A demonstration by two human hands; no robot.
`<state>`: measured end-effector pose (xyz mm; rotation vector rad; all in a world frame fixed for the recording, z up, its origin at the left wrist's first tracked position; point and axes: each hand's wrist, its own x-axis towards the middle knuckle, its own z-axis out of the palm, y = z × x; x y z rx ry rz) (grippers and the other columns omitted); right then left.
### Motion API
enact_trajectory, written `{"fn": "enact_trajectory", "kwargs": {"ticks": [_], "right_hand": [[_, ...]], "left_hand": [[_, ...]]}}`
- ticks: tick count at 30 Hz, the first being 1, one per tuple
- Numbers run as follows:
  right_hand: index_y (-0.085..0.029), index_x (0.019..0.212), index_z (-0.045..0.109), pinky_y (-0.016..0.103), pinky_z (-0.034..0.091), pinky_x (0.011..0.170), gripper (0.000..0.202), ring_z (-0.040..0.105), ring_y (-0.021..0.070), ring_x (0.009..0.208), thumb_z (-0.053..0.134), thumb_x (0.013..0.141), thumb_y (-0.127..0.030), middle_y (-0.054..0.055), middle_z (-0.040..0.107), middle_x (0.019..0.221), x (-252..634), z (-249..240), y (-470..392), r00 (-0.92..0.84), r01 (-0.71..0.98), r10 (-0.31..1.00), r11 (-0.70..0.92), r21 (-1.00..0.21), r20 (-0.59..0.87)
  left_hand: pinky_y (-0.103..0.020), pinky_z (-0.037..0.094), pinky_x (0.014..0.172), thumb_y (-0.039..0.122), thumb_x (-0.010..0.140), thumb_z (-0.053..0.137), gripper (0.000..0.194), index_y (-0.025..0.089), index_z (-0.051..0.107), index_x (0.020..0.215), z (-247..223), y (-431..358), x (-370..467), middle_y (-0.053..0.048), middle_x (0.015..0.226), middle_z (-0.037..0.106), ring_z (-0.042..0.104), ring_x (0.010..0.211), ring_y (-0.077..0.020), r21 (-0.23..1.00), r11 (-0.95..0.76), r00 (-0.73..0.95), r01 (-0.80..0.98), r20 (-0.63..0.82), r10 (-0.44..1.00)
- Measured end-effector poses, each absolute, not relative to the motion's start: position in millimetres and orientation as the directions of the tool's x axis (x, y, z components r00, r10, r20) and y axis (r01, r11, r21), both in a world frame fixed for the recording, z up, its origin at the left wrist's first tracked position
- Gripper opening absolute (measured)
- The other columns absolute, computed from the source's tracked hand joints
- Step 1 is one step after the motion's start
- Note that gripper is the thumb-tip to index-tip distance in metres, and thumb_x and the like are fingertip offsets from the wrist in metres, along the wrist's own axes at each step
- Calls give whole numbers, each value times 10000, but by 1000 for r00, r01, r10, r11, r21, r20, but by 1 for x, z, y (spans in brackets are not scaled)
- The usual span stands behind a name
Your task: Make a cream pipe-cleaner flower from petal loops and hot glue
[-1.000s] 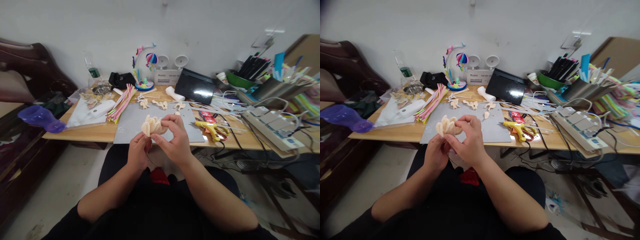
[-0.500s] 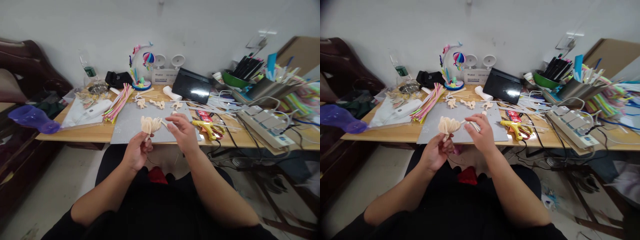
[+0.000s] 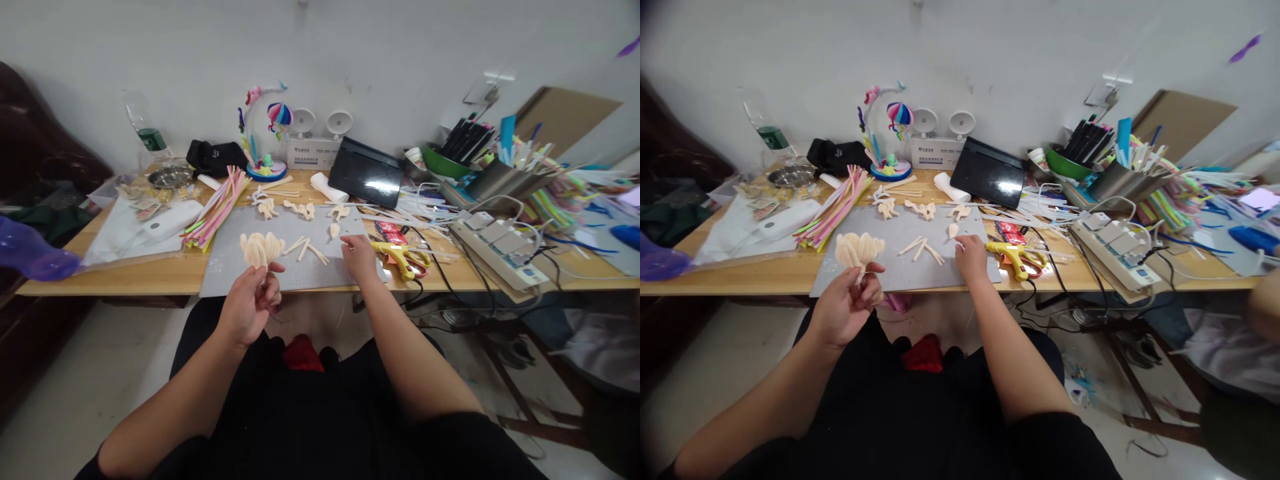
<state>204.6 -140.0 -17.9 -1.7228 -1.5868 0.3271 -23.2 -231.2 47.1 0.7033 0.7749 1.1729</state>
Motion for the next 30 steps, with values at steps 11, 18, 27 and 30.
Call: {"fn": "enact_trajectory", "kwargs": {"ticks": [11,18,27,30], "right_hand": [[-133,781,644,378,396,869,146,560,244,941,506,750,-168,136,640,898,184,-15,-107,233,692,945,4,-722,229],[-168,816,554,271,511,595,178,585,111,609,543,739,-327,-5,611,694,134,10,-168,333,82,929,143,-986,162],[-188,704,576,241,506,595,132,574,89,608,685,631,-206,-35,602,671,83,33,-224,217,-358,956,266,-895,197],[-192,724,587,232,510,618,112,587,88,627,676,656,-190,-36,609,675,84,35,-228,211,-299,944,311,-902,255]], "left_hand": [[-173,224,412,384,815,502,189,208,433,803,48,-228,-27,88,420,354,241,363,-51,853,219,167,-474,-157,973],[-155,189,366,309,776,551,152,171,493,750,46,-221,-27,54,445,450,270,320,-24,860,159,60,-485,-148,987],[-203,283,381,312,737,594,233,146,548,580,42,-228,-15,24,531,450,383,395,-59,891,59,18,-450,-57,998],[-215,300,418,331,753,593,289,154,526,534,38,-232,-15,23,470,421,389,426,-81,936,-10,8,-352,13,1000]]}}
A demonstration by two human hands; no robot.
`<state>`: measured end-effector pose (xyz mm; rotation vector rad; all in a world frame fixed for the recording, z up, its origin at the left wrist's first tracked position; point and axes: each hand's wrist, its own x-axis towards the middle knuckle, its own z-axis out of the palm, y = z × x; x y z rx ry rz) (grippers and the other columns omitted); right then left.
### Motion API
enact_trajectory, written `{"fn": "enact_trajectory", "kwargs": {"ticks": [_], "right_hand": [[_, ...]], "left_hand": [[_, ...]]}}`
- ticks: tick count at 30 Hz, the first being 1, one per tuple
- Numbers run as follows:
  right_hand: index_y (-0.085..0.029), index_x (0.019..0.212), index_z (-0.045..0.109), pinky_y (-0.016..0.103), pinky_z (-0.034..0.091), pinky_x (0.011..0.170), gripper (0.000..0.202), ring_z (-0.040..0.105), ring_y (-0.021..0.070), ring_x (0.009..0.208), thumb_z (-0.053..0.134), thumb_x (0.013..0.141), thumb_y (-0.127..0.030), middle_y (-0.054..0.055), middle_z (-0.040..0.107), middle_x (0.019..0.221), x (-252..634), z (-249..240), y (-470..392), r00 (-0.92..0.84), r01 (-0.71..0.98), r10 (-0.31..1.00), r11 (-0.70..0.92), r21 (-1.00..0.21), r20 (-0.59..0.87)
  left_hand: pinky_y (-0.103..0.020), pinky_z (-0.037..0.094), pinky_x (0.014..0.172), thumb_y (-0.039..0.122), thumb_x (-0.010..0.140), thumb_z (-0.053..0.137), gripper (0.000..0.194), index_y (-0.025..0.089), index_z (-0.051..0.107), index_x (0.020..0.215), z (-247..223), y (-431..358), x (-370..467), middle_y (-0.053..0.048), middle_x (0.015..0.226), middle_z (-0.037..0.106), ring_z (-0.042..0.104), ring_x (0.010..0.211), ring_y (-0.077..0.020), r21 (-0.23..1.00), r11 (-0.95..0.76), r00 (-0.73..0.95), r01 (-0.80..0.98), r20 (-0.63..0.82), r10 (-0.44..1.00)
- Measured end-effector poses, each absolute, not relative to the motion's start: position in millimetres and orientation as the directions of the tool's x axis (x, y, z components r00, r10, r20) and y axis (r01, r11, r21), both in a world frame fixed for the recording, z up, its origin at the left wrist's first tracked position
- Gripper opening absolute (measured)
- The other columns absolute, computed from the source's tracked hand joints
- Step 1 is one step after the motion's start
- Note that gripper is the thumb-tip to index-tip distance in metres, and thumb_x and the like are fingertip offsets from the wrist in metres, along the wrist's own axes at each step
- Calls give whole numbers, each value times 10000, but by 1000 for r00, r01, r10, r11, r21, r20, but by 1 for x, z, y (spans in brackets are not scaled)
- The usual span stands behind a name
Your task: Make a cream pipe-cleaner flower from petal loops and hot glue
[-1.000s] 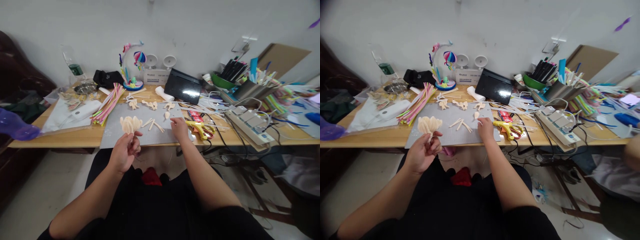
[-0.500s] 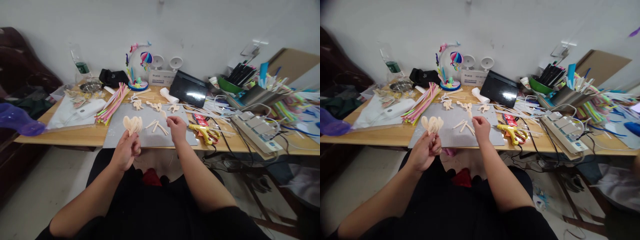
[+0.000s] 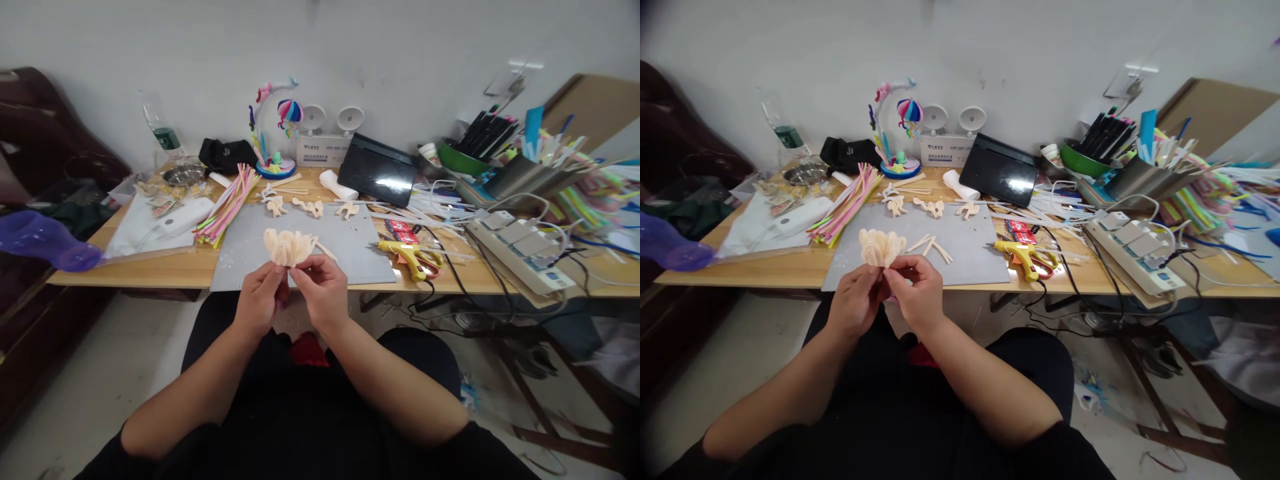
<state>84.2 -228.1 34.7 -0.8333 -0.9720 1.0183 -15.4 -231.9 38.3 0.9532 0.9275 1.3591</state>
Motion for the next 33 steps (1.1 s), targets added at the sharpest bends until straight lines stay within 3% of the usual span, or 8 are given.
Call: {"fn": "enact_trajectory", "kwargs": {"ticks": [7,11,13,19,23,27,33], "right_hand": [[-196,754,605,257,511,674,51,600,115,724,623,711,-174,-3,626,768,88,40,-238,203,-70,878,454,-888,433],[-200,738,601,265,496,674,40,585,115,712,620,717,-172,-12,609,738,90,41,-239,211,-26,863,475,-880,459],[-201,740,595,262,494,663,48,583,110,688,627,713,-178,-20,606,724,91,39,-238,224,-68,879,445,-893,421],[-201,814,582,243,485,662,131,571,88,674,648,701,-194,-30,597,747,94,31,-235,288,-298,925,333,-894,248],[-204,804,572,234,485,638,116,566,87,664,638,709,-201,-38,587,717,90,30,-239,252,-381,946,292,-877,206],[-218,828,576,240,491,630,99,581,95,673,616,743,-189,-31,596,744,86,31,-245,227,-253,926,354,-900,301],[-211,877,591,259,487,683,133,567,109,742,591,768,-134,-4,589,794,84,36,-248,239,113,777,573,-811,582]], "left_hand": [[-237,376,519,332,771,575,237,153,618,622,38,-236,-22,2,540,541,488,532,-118,990,-144,-37,1,144,989],[-222,303,404,327,744,603,189,161,617,654,38,-238,-19,30,462,519,408,374,-83,977,-9,-35,-212,1,999],[-212,295,384,303,714,629,154,156,621,670,40,-237,-17,16,502,563,442,373,-84,942,81,-18,-326,-92,996],[-198,371,402,243,691,614,192,105,677,809,49,-233,-20,-12,542,594,513,403,-90,829,268,150,-491,-223,963],[-232,480,532,221,661,610,178,83,688,741,51,-233,-22,-48,613,644,588,527,-118,714,322,215,-621,-240,947],[-262,506,649,180,631,637,95,121,685,688,49,-235,-17,-30,704,682,616,656,-133,631,248,170,-735,-182,968],[-254,492,682,198,617,677,57,149,670,644,48,-240,-7,-16,678,665,628,705,-154,692,123,68,-711,-106,992]]}}
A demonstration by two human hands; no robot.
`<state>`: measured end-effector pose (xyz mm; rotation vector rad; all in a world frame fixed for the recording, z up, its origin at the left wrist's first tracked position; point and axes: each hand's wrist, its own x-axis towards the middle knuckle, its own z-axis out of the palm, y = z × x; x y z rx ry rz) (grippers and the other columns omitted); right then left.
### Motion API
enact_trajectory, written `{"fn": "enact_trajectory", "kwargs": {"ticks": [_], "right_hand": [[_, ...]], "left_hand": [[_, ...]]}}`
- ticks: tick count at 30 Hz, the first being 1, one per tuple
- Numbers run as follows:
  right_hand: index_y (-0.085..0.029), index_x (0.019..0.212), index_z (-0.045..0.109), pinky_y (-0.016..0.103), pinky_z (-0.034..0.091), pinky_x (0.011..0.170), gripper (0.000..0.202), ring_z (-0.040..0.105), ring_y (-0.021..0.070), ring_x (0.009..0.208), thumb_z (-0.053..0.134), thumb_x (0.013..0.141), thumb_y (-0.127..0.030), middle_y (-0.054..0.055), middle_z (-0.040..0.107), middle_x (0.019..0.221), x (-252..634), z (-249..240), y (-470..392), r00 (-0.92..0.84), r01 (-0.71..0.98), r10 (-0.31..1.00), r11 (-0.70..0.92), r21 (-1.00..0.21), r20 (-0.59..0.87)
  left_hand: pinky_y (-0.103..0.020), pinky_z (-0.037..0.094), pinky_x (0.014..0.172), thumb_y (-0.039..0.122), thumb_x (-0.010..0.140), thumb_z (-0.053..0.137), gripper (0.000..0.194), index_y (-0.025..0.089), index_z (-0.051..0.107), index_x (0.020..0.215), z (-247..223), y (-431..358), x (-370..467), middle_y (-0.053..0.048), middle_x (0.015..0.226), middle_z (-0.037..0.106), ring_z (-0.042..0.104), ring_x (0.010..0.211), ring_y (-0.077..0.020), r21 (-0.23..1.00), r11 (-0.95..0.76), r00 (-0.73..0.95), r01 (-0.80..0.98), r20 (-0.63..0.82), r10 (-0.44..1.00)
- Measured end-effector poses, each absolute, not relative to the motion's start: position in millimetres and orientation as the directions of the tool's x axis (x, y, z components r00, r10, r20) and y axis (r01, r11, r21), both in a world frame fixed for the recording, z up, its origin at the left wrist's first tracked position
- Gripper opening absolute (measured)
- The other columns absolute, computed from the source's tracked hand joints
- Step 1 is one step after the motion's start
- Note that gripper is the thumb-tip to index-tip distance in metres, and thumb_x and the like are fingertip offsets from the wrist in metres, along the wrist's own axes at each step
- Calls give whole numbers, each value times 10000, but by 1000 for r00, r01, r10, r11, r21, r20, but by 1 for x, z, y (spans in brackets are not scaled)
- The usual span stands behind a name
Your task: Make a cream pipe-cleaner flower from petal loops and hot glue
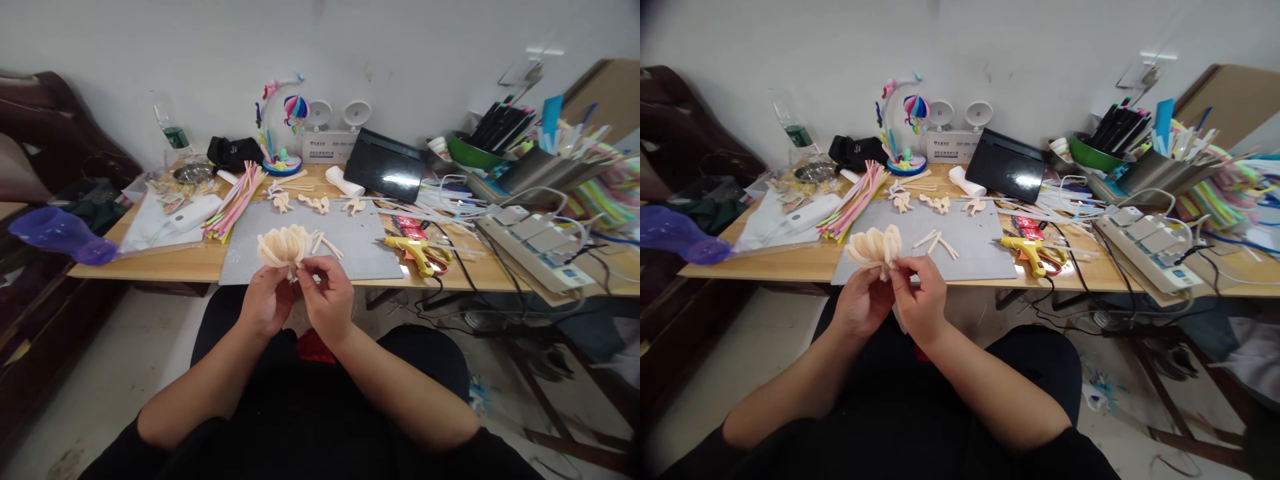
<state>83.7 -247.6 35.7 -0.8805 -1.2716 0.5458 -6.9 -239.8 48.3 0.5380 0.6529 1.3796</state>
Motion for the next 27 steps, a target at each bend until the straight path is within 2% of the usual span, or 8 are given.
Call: {"fn": "enact_trajectory", "kwargs": {"ticks": [3,8,15,23,27], "right_hand": [[-202,879,586,277,495,698,132,579,122,765,574,780,-116,12,604,803,84,38,-249,222,206,725,619,-758,652],[-213,905,613,306,525,717,164,606,136,789,558,795,-105,29,635,819,83,38,-251,199,340,640,665,-664,742],[-189,974,641,312,545,724,240,618,150,823,530,793,-79,64,654,863,83,36,-254,162,370,591,706,-604,790],[-245,1026,642,355,541,764,286,611,169,871,502,812,-117,66,657,901,86,34,-254,80,344,679,668,-659,730],[-242,1040,635,356,528,816,288,612,162,930,488,822,-125,67,661,942,87,36,-253,41,323,715,651,-687,697]], "left_hand": [[-290,493,735,206,604,690,74,157,677,658,48,-242,-4,-26,680,670,640,790,-195,708,94,22,-700,-110,994],[-302,490,768,215,606,695,111,157,694,700,48,-243,-2,-43,708,688,640,849,-207,715,69,-14,-696,-110,994],[-310,490,769,263,604,716,121,163,683,661,48,-246,-1,-52,734,694,637,878,-220,757,8,-79,-653,-79,994],[-279,477,720,207,652,652,50,164,669,669,49,-245,-4,-32,716,680,634,836,-198,743,59,-54,-666,-127,990],[-236,465,674,202,673,628,61,146,653,677,44,-240,-7,-8,689,660,610,714,-132,664,128,11,-737,-178,984]]}}
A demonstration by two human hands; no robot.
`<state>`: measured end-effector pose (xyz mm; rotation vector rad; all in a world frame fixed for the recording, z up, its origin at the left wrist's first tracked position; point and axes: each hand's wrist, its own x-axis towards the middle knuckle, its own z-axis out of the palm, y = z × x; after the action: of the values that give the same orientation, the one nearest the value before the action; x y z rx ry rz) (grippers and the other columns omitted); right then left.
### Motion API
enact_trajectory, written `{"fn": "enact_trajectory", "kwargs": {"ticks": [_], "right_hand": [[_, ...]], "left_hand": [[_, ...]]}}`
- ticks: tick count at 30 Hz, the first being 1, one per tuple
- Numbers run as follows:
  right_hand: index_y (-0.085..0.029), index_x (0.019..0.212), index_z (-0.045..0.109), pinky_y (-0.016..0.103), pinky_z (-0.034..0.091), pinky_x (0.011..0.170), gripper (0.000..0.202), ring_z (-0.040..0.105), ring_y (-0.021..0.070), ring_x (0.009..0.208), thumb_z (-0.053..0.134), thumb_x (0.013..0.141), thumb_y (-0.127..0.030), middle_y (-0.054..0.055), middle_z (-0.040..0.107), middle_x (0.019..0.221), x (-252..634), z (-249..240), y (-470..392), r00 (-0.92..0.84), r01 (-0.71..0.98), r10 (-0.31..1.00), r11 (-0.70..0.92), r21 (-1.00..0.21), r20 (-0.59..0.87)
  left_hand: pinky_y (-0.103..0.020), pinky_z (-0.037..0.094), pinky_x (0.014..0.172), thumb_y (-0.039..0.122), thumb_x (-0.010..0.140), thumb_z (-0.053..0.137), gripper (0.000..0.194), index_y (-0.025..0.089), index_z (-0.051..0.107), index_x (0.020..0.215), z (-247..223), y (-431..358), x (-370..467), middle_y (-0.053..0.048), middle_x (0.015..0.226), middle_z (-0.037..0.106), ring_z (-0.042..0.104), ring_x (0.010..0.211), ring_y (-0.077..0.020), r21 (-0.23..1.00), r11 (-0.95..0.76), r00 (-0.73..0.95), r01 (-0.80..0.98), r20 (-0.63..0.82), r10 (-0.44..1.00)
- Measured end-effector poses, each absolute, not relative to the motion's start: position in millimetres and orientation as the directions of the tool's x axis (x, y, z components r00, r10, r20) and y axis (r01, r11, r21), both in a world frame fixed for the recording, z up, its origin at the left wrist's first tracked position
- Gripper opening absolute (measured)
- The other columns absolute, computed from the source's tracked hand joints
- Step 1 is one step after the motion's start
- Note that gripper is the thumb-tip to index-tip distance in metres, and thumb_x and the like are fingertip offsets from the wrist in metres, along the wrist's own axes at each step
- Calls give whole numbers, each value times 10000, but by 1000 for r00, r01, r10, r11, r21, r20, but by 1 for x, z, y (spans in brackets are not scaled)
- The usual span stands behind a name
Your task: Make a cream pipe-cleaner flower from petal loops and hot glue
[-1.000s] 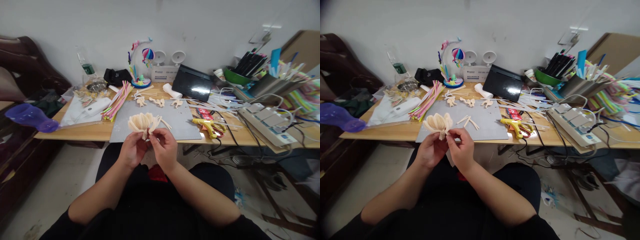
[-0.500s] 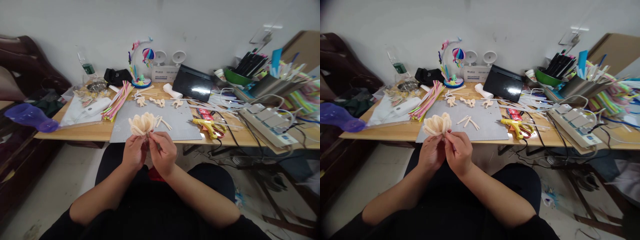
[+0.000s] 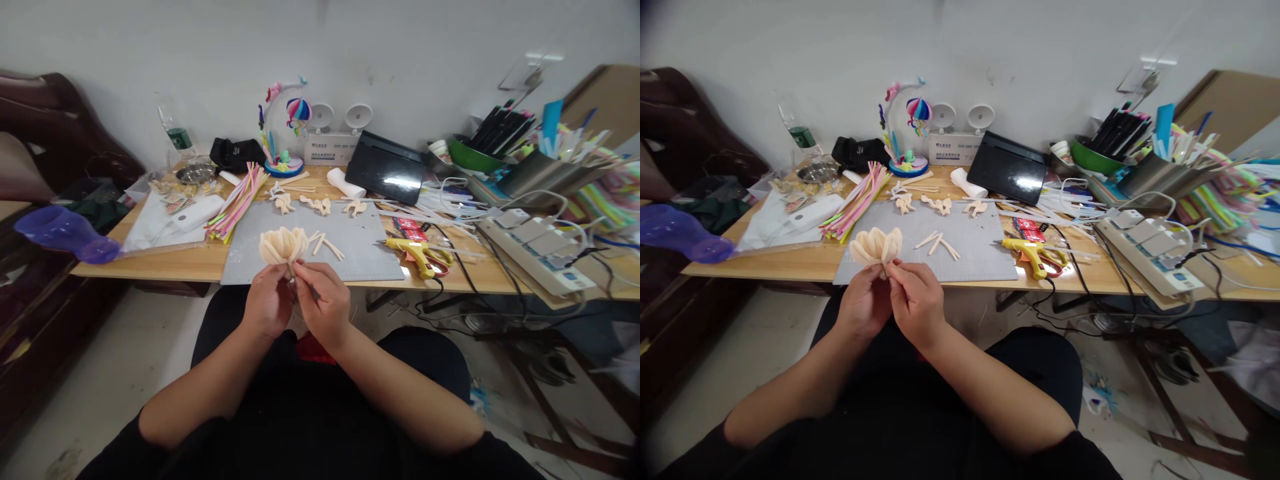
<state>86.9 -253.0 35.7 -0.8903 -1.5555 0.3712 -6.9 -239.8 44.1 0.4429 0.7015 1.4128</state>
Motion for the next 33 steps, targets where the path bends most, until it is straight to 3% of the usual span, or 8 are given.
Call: {"fn": "enact_trajectory", "kwargs": {"ticks": [6,10,14,18,23,27,31,33], "right_hand": [[-207,953,666,328,508,798,234,624,157,866,528,781,-130,54,681,897,90,37,-247,76,250,796,568,-784,601],[-209,794,668,292,512,671,129,616,124,670,582,710,-160,-9,667,717,91,32,-236,198,-135,957,243,-961,214],[-186,737,621,241,489,571,111,582,90,565,630,626,-172,-38,634,640,94,27,-228,121,-533,991,12,-846,-62],[-182,699,549,209,473,536,127,573,73,579,640,612,-171,-42,625,700,93,24,-227,77,-588,995,-3,-809,-60],[-196,762,545,259,499,601,122,591,105,633,616,681,-252,-21,632,724,108,14,-224,102,-333,993,93,-938,63],[-172,845,601,323,472,744,182,574,150,745,558,757,-326,42,627,802,183,1,-216,366,422,838,238,-875,404],[-113,992,597,383,388,889,293,512,233,1006,492,787,-294,145,601,1020,273,-8,-206,583,777,741,-388,-496,333],[-108,968,627,389,388,872,298,525,262,996,556,726,-268,161,613,1003,298,-10,-199,580,784,779,-454,-423,239]], "left_hand": [[-215,452,627,182,682,615,47,137,621,670,40,-235,-7,8,672,626,572,650,-102,607,199,53,-769,-250,967],[-252,471,647,187,687,607,47,146,628,694,39,-231,-6,11,689,634,563,631,-106,605,220,53,-765,-282,958],[-300,480,714,225,690,600,80,161,641,712,39,-228,-7,-7,759,659,590,737,-140,566,239,93,-789,-275,957],[-304,477,726,258,669,604,124,148,650,703,40,-226,-6,-45,786,673,598,779,-164,578,307,171,-756,-279,945],[-336,479,783,190,659,618,48,165,636,696,37,-222,-6,-11,748,676,615,838,-175,569,286,148,-771,-277,949],[-367,470,828,204,702,592,78,159,644,741,35,-218,-10,-32,792,681,607,923,-191,567,280,133,-775,-286,949],[-375,471,829,199,713,585,73,150,639,715,34,-217,-10,-28,756,674,610,905,-188,547,290,143,-785,-295,945],[-381,470,830,201,715,583,74,151,637,715,35,-219,-7,-29,755,672,607,920,-195,546,302,160,-781,-292,943]]}}
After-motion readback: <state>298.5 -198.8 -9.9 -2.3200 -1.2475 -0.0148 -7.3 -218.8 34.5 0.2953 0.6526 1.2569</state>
